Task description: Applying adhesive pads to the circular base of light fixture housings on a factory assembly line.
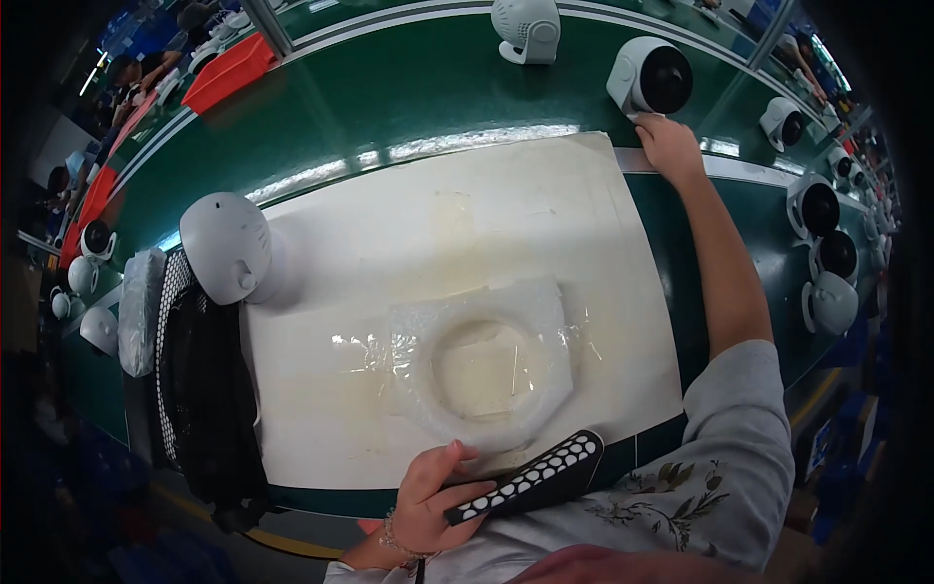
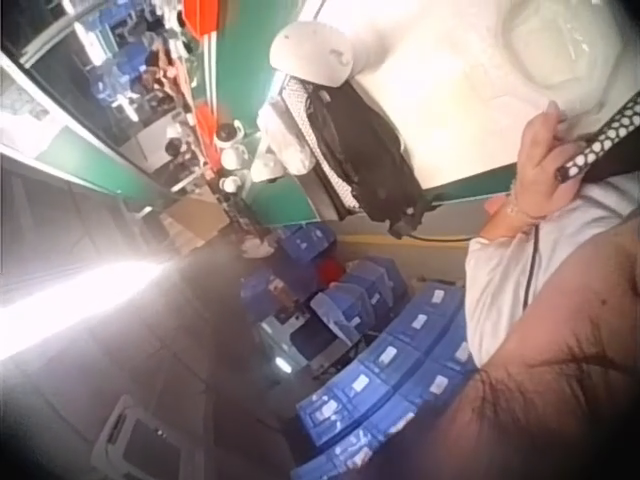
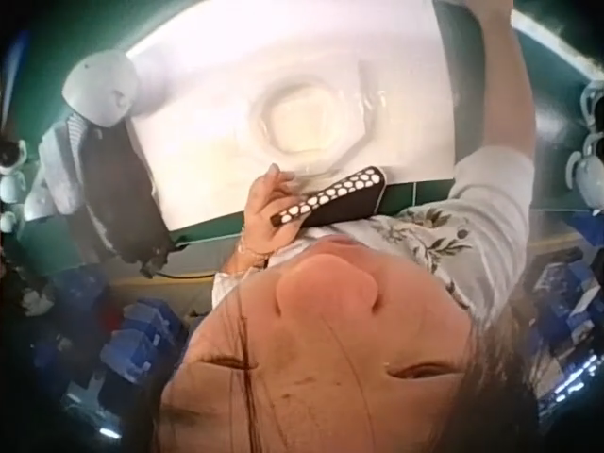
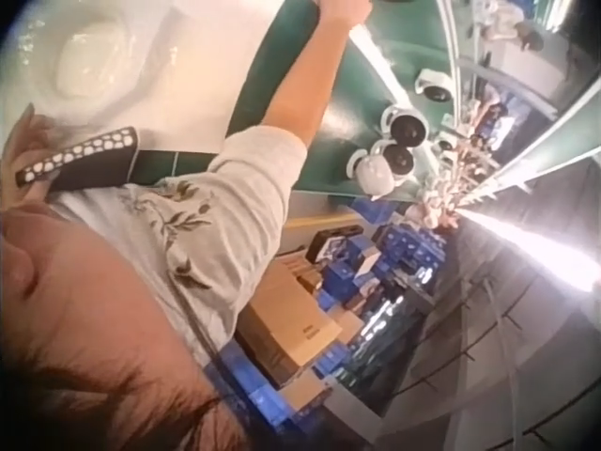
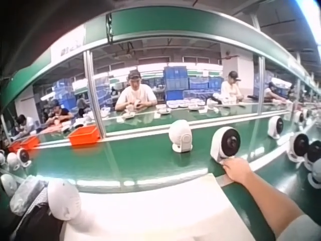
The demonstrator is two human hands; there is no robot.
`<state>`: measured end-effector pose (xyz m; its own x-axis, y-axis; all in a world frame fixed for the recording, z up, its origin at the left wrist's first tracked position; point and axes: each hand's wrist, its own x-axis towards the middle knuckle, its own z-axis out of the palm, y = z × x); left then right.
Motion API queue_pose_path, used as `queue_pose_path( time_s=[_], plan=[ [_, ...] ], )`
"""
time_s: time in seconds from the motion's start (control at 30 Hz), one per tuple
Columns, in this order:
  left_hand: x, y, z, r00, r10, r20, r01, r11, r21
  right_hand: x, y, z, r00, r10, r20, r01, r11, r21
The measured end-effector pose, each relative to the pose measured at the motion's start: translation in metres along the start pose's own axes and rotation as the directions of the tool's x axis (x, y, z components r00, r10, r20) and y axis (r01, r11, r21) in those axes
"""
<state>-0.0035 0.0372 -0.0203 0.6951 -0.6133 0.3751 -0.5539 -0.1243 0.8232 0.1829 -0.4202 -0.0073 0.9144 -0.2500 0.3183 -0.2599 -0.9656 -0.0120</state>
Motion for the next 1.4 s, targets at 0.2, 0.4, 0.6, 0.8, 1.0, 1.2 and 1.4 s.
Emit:
queue_pose_path(
  time_s=[0.2, 0.4, 0.6, 0.8, 1.0, 1.2, 1.4],
  plan=[
    [0.001, 0.004, -0.003, 0.999, -0.031, 0.044, 0.029, 0.999, 0.045, 0.074, -0.055, 0.030, 0.997, 0.051, 0.066, -0.078, 0.858, 0.509],
    [0.003, 0.003, -0.004, 0.996, -0.050, 0.075, 0.052, 0.998, -0.028, 0.130, -0.067, 0.070, 0.914, 0.378, 0.148, -0.403, 0.802, 0.441],
    [0.010, 0.004, -0.008, 0.997, -0.030, 0.072, 0.030, 1.000, 0.008, 0.110, -0.085, 0.076, 0.998, -0.060, 0.033, 0.053, 0.980, 0.194],
    [0.014, 0.005, -0.006, 0.997, -0.033, 0.064, 0.033, 0.999, -0.009, 0.115, -0.084, 0.075, 0.999, -0.005, -0.036, 0.008, 0.998, 0.062],
    [0.014, 0.011, -0.007, 0.998, 0.003, 0.063, -0.002, 1.000, -0.014, 0.081, -0.087, 0.028, 0.637, -0.364, -0.679, 0.420, 0.903, -0.090],
    [0.008, 0.007, -0.004, 0.999, 0.053, 0.008, -0.053, 0.999, -0.007, -0.049, -0.134, -0.099, 0.916, -0.170, -0.363, 0.399, 0.470, 0.788],
    [0.006, 0.013, 0.001, 0.997, -0.019, -0.070, 0.011, 0.995, -0.104, -0.121, -0.163, -0.151, 0.853, -0.514, 0.090, -0.093, 0.020, 0.995]
  ],
)
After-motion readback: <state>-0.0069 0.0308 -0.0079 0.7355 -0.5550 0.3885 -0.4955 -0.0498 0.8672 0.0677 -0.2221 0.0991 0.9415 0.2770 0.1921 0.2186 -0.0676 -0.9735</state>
